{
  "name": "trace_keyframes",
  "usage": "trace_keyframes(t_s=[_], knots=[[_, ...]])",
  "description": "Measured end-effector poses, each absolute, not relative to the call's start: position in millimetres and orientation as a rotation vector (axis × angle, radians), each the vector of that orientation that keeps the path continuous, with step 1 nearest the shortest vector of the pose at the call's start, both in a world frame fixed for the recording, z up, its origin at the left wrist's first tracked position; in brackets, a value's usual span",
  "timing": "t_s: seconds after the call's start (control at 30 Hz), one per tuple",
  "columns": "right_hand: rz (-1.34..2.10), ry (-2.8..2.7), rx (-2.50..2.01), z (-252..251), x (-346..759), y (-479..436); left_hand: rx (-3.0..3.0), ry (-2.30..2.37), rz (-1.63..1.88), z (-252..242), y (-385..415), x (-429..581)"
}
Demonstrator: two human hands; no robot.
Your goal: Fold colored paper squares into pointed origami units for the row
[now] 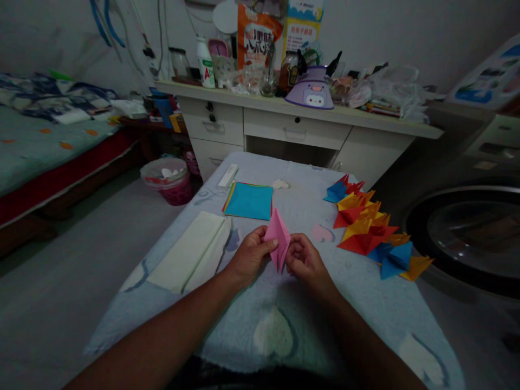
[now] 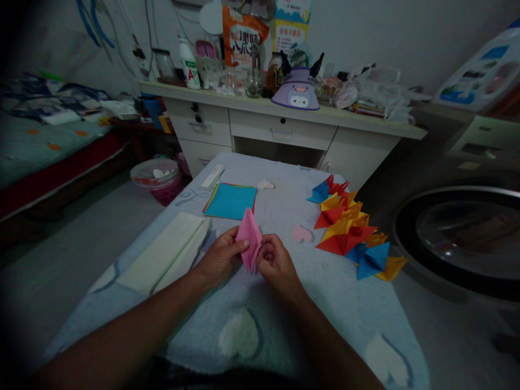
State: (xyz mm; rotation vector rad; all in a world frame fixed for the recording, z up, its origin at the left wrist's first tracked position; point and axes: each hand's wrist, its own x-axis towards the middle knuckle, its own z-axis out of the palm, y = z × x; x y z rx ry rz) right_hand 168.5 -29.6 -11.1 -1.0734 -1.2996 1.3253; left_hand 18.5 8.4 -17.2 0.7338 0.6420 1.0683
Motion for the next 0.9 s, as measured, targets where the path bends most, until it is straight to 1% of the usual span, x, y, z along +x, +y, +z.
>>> trace_keyframes(t_s=[0.1,0.37,0.7,0.9], knots=[[1.359,-1.265,-1.053,-10.8,170.0,-28.4,0.813,0.667,1.091,-16.4,7.6,19.1],[1.288,-1.256,-1.101,-20.2,167.9,-21.8,0.878,0.691,1.053,-11.7,4.5,20.5],[1.378,-1.240,-1.078,-18.3,171.3,-23.9,0.927,0.741,1.004,-13.1,7.2,16.2],[1.373,-1.239,-1.097,-20.1,175.2,-24.8,0.962,0.729,0.976,-12.8,5.8,16.4]])
